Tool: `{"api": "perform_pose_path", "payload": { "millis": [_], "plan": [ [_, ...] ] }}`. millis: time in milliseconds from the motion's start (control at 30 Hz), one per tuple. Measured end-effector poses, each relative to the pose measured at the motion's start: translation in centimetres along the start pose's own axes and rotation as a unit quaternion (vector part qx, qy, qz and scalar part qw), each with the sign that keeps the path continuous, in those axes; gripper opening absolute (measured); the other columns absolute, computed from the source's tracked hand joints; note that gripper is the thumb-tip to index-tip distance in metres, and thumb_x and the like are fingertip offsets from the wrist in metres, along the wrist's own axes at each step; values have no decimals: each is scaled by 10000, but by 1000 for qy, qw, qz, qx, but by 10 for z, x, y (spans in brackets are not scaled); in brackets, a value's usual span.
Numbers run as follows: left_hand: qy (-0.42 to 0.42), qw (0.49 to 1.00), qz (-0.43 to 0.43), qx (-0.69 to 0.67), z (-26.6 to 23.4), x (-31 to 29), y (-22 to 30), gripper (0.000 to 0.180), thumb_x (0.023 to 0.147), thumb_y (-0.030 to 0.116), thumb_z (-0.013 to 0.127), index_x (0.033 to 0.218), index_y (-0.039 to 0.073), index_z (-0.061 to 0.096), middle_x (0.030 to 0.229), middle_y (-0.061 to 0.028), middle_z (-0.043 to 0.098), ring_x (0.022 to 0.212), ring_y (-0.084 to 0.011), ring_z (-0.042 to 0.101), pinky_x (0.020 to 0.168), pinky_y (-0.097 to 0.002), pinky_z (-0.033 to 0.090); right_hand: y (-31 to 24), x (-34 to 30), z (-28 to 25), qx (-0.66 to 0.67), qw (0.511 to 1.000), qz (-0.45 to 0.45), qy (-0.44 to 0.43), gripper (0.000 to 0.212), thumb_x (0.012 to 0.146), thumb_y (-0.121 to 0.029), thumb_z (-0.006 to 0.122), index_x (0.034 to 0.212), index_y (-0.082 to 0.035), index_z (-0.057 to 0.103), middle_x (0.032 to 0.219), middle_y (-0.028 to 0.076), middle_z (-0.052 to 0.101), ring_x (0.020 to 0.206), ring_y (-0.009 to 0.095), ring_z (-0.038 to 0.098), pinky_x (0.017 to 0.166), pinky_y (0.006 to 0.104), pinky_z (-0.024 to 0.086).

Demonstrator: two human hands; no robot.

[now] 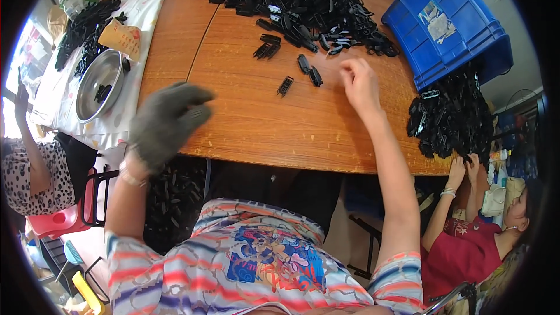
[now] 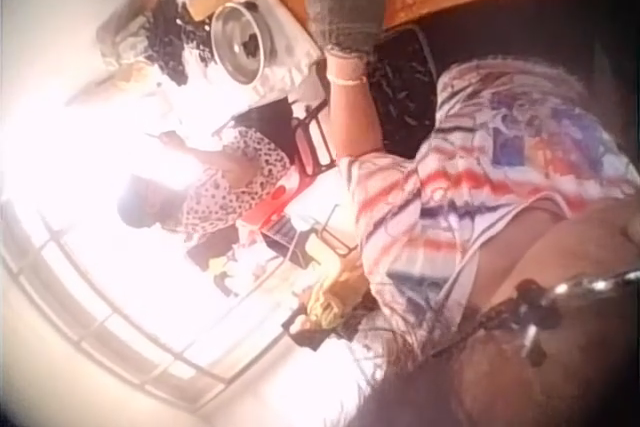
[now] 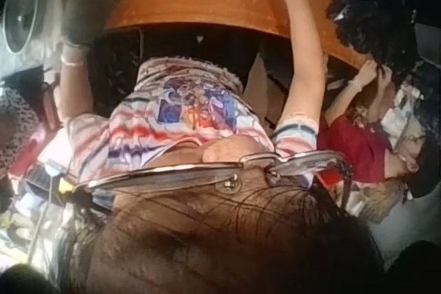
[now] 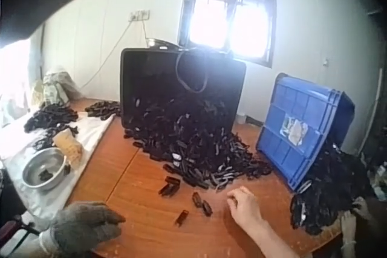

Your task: The recorder inspects small black plastic components one by one from a pile on a workbench and places them into a sorting bin.

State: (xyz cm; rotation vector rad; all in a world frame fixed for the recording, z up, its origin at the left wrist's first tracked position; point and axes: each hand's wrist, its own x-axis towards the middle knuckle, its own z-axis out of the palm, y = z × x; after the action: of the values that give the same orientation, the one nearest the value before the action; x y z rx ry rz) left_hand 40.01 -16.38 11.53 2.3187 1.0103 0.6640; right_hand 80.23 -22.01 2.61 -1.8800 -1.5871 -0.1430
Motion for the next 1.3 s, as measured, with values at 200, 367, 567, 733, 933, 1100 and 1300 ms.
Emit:
{"api": "perform_pose_path", "payload": {
  "millis": [200, 367, 567, 733, 933, 1100, 1300],
  "plan": [
    [-35, 996, 69, 41, 94, 78, 23, 302, 876, 286, 746, 1084, 69, 713, 967, -130, 694, 888, -288, 682, 814, -385, 545, 17, 52, 26, -142, 988, -37, -40, 292, 873, -95, 701, 1162, -137, 699, 1159, 101, 610, 1119, 320, 591, 912, 446, 521],
    [-82, 983, 67, 153, 127, 103, 16, 283, 912, 348, 675, 1038, 96, 706, 1048, -121, 683, 1007, -328, 663, 885, -461, 521, 15, 56, 28, -173, 983, -35, -53, 329, 868, -125, 723, 1193, -161, 690, 1158, 104, 608, 1095, 325, 596, 896, 445, 528],
    [-62, 986, 85, 133, 125, 92, 7, 239, 912, 277, 671, 1062, 94, 710, 1055, -117, 684, 1012, -337, 659, 883, -458, 520, -12, 17, 4, -128, 986, -90, -60, 125, 892, -224, 715, 887, -108, 763, 888, 154, 678, 822, 368, 687, 734, 461, 556],
    [-21, 997, 79, 17, 117, 78, 7, 220, 896, 210, 694, 1070, 79, 727, 1032, -121, 713, 940, -326, 681, 831, -420, 542, -42, -10, -9, -166, 977, -45, -125, 147, 879, -206, 733, 871, -60, 755, 889, 134, 659, 831, 353, 672, 729, 445, 542],
    [-23, 993, 47, -110, 125, 75, 9, 225, 892, 173, 720, 1086, 61, 739, 994, -114, 742, 823, -237, 688, 776, -354, 556, -40, -12, -7, -22, 991, 9, -131, 92, 844, -121, 758, 901, -49, 761, 929, 160, 689, 845, 326, 690, 779, 425, 554],
    [-34, 988, 28, -145, 127, 74, 6, 261, 912, 176, 716, 1136, 42, 725, 997, -107, 747, 829, -196, 684, 783, -330, 556, -39, -14, -9, 81, 978, 95, -169, 97, 868, -75, 719, 952, -56, 766, 1015, 136, 707, 891, 285, 700, 807, 385, 550],
    [-4, 989, 36, -140, 126, 75, 6, 276, 929, 172, 709, 1163, 26, 711, 939, -95, 745, 776, -156, 673, 741, -308, 556, -50, -26, -8, 1, 990, 35, -140, 163, 903, -21, 681, 1046, -46, 755, 967, 103, 672, 851, 256, 666, 782, 350, 536]
  ]
}}
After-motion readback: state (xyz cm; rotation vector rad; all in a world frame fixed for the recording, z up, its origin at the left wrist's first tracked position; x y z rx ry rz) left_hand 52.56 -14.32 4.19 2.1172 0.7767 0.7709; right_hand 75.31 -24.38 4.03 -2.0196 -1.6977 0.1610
